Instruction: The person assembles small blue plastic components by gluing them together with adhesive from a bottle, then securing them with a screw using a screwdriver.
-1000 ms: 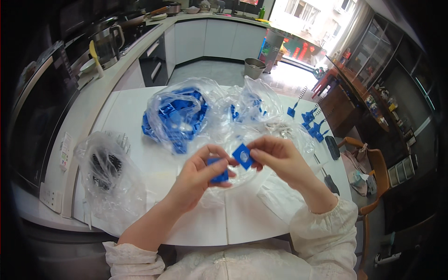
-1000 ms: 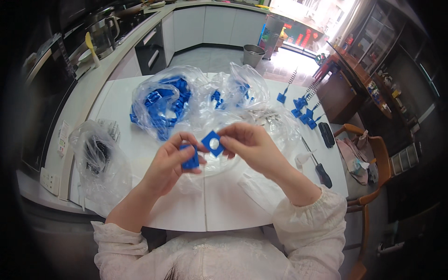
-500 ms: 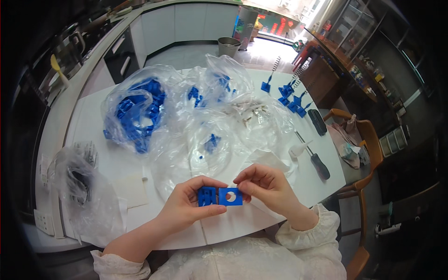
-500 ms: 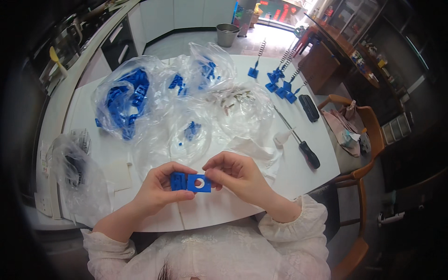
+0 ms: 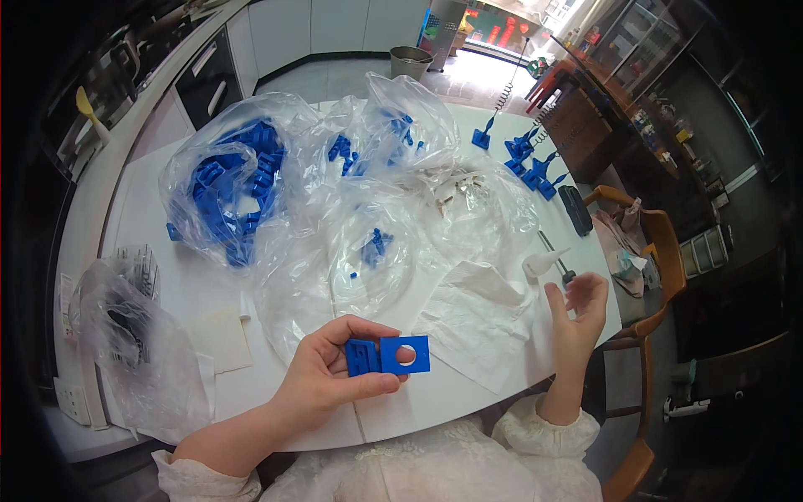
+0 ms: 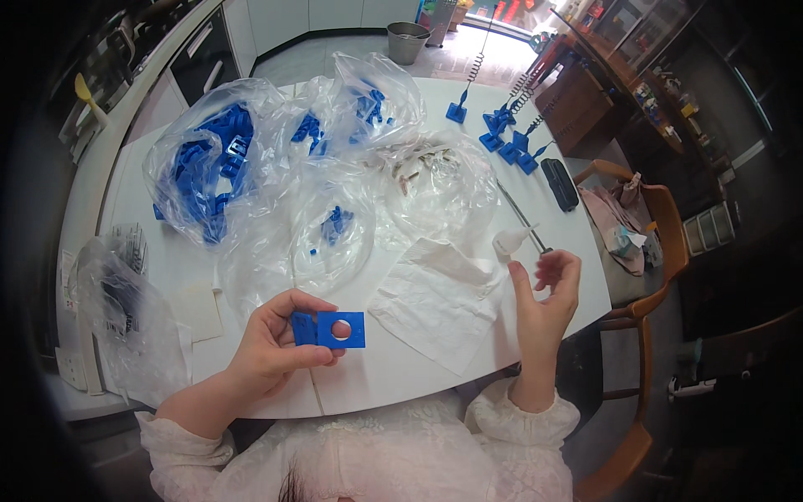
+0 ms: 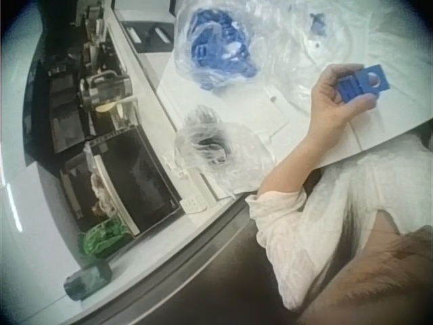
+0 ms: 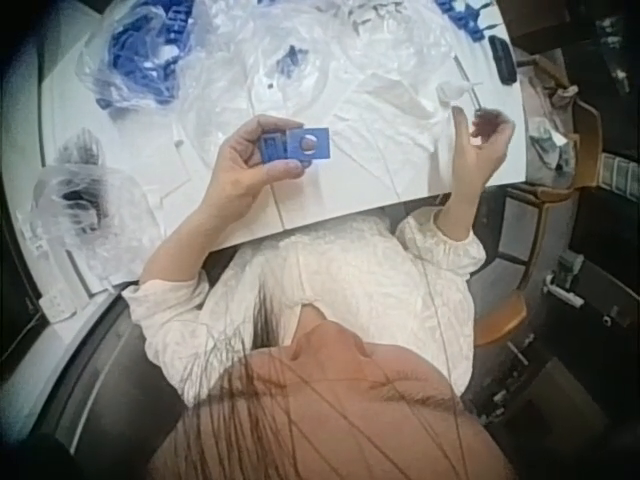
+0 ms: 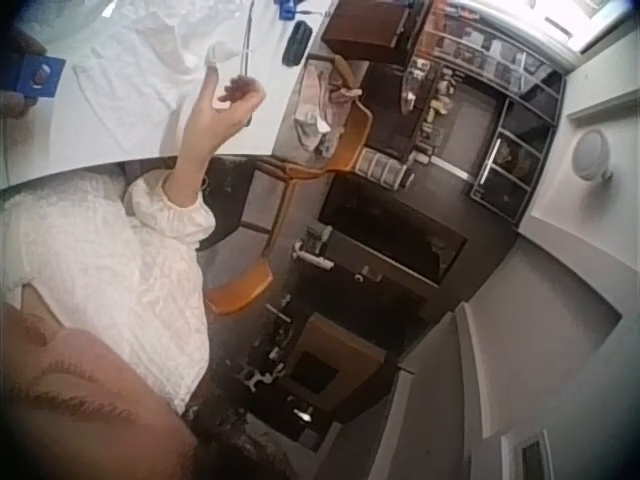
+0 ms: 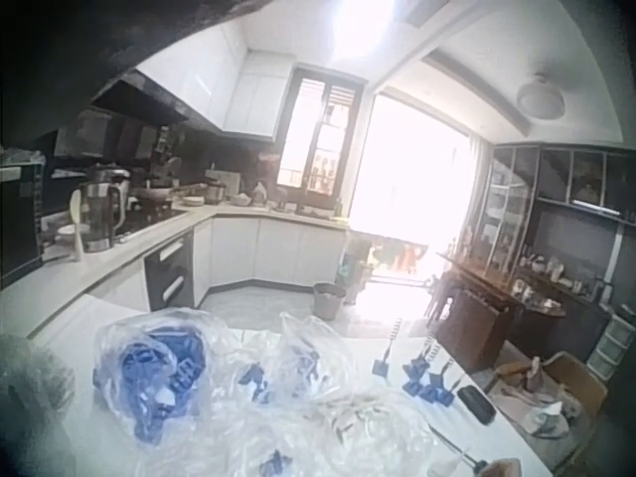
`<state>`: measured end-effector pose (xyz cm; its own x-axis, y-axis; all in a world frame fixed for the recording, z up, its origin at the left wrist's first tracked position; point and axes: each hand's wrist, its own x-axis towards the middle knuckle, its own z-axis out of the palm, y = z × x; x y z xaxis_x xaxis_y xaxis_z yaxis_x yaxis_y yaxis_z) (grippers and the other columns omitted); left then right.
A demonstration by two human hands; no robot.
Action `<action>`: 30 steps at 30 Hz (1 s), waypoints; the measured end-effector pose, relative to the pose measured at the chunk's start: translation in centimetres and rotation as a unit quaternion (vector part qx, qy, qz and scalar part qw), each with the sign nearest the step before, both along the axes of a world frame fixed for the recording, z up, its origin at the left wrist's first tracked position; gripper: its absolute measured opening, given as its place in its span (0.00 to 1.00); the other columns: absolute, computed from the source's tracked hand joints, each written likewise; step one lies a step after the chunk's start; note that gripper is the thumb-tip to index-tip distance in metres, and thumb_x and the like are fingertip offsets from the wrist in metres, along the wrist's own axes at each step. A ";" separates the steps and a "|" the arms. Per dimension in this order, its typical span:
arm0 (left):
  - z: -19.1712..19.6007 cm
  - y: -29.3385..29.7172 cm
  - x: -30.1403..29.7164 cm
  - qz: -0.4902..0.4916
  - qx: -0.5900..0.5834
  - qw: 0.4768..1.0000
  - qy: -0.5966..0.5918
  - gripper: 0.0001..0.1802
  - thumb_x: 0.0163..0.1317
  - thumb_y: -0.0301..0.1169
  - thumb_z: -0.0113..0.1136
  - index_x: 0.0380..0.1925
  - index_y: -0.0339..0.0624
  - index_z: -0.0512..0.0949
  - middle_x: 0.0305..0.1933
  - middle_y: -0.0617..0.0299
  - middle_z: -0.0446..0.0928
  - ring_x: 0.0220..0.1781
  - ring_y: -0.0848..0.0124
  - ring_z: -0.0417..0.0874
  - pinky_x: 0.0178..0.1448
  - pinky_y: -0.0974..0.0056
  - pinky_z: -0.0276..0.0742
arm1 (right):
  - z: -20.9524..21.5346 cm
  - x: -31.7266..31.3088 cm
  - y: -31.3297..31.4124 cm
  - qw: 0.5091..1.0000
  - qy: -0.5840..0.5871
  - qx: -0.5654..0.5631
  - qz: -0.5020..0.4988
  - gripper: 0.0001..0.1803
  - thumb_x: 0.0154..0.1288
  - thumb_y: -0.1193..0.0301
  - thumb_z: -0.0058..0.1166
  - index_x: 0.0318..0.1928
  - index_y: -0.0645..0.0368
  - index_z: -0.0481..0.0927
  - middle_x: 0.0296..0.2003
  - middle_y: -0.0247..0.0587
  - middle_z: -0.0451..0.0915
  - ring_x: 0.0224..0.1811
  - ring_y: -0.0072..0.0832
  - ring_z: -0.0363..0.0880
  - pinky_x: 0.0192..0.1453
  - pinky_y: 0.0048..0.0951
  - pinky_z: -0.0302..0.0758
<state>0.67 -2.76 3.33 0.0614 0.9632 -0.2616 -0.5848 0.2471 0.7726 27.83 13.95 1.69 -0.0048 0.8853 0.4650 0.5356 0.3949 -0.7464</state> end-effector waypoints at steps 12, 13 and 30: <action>-1.7 0.2 0.9 -0.033 0.107 0.910 0.398 0.19 0.54 0.23 0.67 0.47 0.36 0.75 0.44 0.58 0.79 0.44 0.74 0.82 0.47 0.70 0.78 | -2.4 -0.5 2.3 0.996 -0.075 -0.032 0.030 0.24 0.50 0.72 0.68 0.48 0.65 0.74 0.38 0.37 0.76 0.34 0.22 0.70 0.32 0.21 0.67; -1.9 0.3 0.9 -0.035 0.108 0.911 0.396 0.19 0.54 0.23 0.67 0.47 0.36 0.75 0.44 0.58 0.79 0.44 0.74 0.82 0.47 0.70 0.78 | -2.6 -0.5 2.5 0.996 -0.077 -0.033 0.027 0.24 0.50 0.72 0.68 0.48 0.65 0.74 0.38 0.37 0.76 0.34 0.22 0.70 0.32 0.21 0.67; -1.7 0.8 1.6 0.025 0.266 0.793 0.547 0.20 0.51 0.26 0.69 0.46 0.41 0.77 0.50 0.55 0.77 0.58 0.54 0.76 0.57 0.58 0.75 | 1.2 -1.4 0.5 0.964 0.219 -0.021 0.148 0.14 0.64 0.77 0.55 0.48 0.66 0.70 0.42 0.49 0.80 0.46 0.30 0.80 0.54 0.28 0.73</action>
